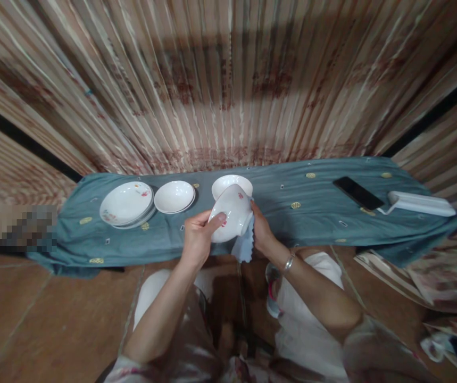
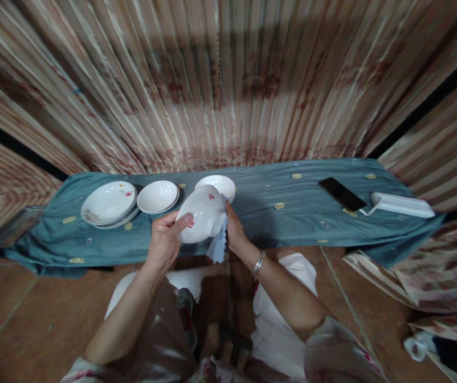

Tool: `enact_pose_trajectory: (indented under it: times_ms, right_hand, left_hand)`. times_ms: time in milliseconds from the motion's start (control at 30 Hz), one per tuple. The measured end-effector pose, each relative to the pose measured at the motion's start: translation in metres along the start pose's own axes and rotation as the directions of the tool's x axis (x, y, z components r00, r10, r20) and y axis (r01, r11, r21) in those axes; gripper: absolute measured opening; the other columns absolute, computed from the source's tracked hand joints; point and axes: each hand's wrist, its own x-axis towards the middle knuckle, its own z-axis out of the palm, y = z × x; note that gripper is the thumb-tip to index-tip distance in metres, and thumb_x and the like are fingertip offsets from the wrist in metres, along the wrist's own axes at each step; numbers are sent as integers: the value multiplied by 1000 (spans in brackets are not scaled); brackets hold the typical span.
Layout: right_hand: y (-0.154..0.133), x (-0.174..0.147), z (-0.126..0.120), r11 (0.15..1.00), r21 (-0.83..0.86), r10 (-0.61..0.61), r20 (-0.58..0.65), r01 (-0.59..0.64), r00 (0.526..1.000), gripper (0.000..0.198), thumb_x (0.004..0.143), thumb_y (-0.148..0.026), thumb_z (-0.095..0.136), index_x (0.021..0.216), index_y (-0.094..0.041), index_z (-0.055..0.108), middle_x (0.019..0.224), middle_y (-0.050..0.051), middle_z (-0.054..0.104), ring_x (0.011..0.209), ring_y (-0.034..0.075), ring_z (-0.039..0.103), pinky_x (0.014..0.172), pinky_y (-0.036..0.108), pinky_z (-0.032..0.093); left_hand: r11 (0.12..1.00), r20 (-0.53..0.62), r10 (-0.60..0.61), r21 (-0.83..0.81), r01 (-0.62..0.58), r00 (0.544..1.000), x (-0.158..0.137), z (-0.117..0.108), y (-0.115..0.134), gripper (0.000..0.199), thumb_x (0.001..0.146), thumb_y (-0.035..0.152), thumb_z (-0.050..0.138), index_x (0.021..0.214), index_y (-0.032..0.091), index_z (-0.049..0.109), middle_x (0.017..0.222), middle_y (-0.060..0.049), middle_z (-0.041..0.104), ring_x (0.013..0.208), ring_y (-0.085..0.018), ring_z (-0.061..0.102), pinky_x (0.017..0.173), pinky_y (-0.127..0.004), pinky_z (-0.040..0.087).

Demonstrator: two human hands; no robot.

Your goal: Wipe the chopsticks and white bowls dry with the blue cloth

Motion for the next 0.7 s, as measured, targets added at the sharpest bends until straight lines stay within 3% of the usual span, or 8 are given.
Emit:
enact_pose_trajectory:
  times_ms: [100, 200, 300, 433, 600, 700]
  right_hand:
    - [-5, -1, 1, 997, 66, 34, 11, -35, 999, 42, 78, -56, 54, 96, -21, 65, 85, 1, 75, 92, 23, 70, 83, 35, 55]
    - [-13, 2, -4, 1000, 3, -18, 32, 18, 999, 43, 75, -58, 55, 92, -20, 64, 88, 4, 75, 91, 25, 69, 84, 38, 55]
    - [-23, 5, -14, 956, -197, -207, 67, 216, 976, 45, 72, -60, 55, 89, -19, 64, 95, 4, 74, 101, 26, 64, 94, 40, 50]
    - [-36, -1, -25, 775, -453, -393, 199, 440, 898, 41, 74, -57, 53, 84, -20, 65, 95, 4, 72, 99, 25, 61, 96, 39, 46]
    - [-42, -17, -26, 679, -488, -339, 454, 549, 824, 36, 82, -48, 44, 82, -19, 66, 84, 4, 70, 80, 22, 61, 80, 36, 49]
    - [-41, -24, -24, 626, -505, -301, 545, 593, 782, 33, 84, -43, 42, 81, -19, 65, 83, 4, 69, 77, 21, 60, 76, 34, 49]
  left_hand:
    - [1000, 20, -12, -27, 12, 1000, -9, 10, -1, 27, 54, 35, 84, 67, 14, 73, 55, 2, 63, 49, -9, 51, 50, -20, 41]
    - [998, 92, -40, -51, 45, 995, -24, 19, -2, 30, 53, 33, 85, 73, 14, 72, 58, 2, 64, 50, -8, 51, 51, -19, 42]
    - [997, 160, -62, -25, 67, 985, -40, 23, -2, 42, 50, 25, 86, 88, 15, 71, 67, 1, 68, 57, -10, 56, 57, -21, 45]
    - [993, 207, -115, 9, 116, 972, -59, 26, -3, 55, 46, 16, 85, 98, 15, 68, 75, -1, 71, 64, -12, 59, 63, -22, 47]
    - [983, 180, -178, -2, 182, 967, -77, 31, -4, 61, 47, 20, 87, 104, 16, 66, 81, -2, 72, 68, -14, 62, 67, -24, 49]
    - [981, 137, -187, -19, 192, 973, -81, 31, -5, 57, 53, 28, 86, 106, 16, 67, 84, -4, 73, 69, -15, 63, 67, -26, 49]
